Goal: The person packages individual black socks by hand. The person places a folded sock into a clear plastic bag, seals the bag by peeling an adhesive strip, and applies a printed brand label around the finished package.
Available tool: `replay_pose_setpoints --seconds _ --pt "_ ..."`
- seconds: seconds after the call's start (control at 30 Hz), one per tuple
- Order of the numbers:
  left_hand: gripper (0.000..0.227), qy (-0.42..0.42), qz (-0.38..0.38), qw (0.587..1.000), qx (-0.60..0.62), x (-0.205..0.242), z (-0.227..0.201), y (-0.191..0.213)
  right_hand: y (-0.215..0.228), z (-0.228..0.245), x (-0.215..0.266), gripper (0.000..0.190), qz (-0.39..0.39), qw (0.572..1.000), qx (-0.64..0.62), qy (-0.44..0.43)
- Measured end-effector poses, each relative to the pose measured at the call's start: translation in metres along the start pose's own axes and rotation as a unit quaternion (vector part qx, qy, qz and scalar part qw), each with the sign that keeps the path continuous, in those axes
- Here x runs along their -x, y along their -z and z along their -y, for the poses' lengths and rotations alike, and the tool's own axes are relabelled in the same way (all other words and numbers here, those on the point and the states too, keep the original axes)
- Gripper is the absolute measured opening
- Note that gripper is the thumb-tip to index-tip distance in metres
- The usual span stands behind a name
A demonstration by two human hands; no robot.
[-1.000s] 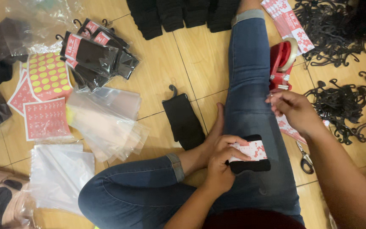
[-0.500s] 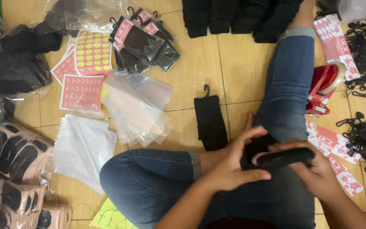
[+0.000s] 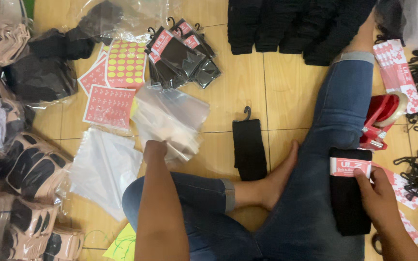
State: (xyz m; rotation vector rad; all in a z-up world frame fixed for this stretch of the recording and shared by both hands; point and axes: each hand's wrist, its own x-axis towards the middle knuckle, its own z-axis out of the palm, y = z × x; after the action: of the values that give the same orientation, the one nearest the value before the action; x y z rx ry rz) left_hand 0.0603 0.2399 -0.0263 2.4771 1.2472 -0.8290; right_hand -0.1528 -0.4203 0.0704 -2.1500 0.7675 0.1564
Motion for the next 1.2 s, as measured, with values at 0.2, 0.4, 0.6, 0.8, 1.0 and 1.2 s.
replay_pose_setpoints --seconds 0.2,0.4,0.6,0.8,1.0,1.2 --pt "0.044 0.001 -0.06 0.998 -0.001 0.005 0.013 0.026 0.01 0.012 0.008 0.026 0.018 0.987 -0.157 0.009" --pt "0.028 -0.165 0.055 0.875 0.452 0.039 -0.008 0.022 0.029 0.054 0.023 0.038 0.039 0.96 -0.263 0.086" --pt "0.054 -0.162 0.3 0.581 0.739 0.207 -0.043 0.004 0.047 0.128 0.052 0.068 0.081 0.96 -0.199 0.178" --pt "0.021 -0.168 0.354 0.61 0.689 0.3 -0.079 -0.031 0.059 0.154 0.071 0.064 0.049 0.967 -0.052 0.245" --pt "0.033 -0.173 0.406 0.6 0.667 0.328 -0.09 -0.019 0.069 0.155 0.08 0.063 0.037 0.974 -0.023 0.224" --pt "0.055 -0.17 0.375 0.537 0.737 0.336 -0.102 -0.029 0.08 0.154 0.098 0.065 0.014 0.965 -0.015 0.26"
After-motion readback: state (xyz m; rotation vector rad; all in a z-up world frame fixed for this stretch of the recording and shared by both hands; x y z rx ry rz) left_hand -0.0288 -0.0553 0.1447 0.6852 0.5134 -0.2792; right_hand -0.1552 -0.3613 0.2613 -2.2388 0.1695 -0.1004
